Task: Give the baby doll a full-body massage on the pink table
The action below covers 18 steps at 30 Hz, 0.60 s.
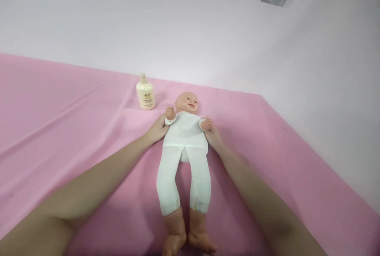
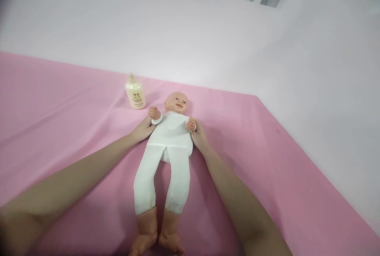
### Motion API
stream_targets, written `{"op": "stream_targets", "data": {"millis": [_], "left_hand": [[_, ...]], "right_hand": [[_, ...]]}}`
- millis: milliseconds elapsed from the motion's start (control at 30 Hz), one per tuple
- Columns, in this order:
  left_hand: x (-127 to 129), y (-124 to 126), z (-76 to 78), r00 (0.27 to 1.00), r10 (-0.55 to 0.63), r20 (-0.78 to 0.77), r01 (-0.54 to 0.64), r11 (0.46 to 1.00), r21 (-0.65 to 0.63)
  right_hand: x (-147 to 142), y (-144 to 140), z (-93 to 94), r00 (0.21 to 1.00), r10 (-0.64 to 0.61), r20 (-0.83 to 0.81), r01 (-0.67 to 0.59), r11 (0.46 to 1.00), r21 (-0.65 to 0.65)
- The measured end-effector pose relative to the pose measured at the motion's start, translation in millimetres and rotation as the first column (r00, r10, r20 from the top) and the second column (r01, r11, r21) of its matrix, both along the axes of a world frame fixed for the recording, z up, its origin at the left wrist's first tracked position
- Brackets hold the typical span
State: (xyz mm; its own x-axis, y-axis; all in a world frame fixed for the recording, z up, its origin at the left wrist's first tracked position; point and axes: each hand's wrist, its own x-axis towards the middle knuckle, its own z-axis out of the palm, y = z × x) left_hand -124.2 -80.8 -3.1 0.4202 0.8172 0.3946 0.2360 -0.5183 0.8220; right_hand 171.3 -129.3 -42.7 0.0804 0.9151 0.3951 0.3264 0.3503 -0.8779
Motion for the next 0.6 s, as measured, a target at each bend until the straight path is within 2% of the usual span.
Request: {"op": "stream_targets", "data": {"millis": [233,600], "left_hand": [[-1.1,1.7,-3.7,1.0,0.009,-0.001,-0.009,1.0,-0.015],[-4.0,7.6,-10.5,1.0,-0.016,-0.005,0.016,0.999,0.032]], "right_hand": [[-2.5,-0.3,2.4,0.998,-0.008,-0.06,0.008,1.0,0.004],[-2.1,0.3,2.1,0.999,-0.001,-0.054,0.001,1.0,0.0]]}}
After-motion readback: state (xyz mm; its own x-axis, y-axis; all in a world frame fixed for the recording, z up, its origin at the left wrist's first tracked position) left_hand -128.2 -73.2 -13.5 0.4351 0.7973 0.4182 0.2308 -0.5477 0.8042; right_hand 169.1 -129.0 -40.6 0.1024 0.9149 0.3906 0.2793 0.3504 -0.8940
